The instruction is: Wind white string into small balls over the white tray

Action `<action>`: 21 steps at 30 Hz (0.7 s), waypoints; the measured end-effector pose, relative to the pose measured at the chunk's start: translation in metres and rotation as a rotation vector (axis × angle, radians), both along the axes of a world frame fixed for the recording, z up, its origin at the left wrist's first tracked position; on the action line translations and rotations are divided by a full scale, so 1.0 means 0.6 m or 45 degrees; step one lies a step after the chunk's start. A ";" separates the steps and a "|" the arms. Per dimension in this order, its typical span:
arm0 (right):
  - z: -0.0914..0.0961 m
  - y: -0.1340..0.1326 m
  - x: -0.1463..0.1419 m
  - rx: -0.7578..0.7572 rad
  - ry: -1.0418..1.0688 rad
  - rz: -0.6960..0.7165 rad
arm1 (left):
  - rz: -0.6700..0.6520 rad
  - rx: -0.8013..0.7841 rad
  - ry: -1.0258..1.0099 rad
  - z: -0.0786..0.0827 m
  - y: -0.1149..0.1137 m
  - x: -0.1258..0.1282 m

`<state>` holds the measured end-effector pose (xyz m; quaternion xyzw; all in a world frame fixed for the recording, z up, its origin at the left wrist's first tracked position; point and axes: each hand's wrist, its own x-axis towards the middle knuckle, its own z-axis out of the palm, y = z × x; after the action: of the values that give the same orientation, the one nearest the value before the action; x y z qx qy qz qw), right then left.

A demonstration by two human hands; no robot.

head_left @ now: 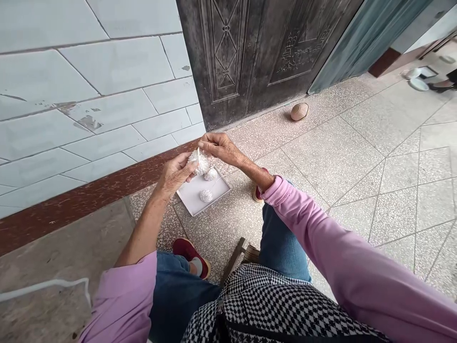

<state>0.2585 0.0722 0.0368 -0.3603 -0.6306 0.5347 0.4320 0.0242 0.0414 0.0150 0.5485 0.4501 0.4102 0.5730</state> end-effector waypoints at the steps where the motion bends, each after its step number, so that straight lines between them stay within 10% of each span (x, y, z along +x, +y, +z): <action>1: -0.003 0.002 0.002 0.026 0.000 -0.005 | -0.022 -0.011 -0.037 0.002 -0.003 0.002; 21: -0.023 0.001 -0.021 -0.128 0.105 0.011 | -0.073 -0.036 -0.218 0.014 -0.007 -0.004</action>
<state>0.2462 0.0727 0.0229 -0.3565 -0.5861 0.5820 0.4366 0.0221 0.0375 0.0234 0.5159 0.3893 0.4325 0.6287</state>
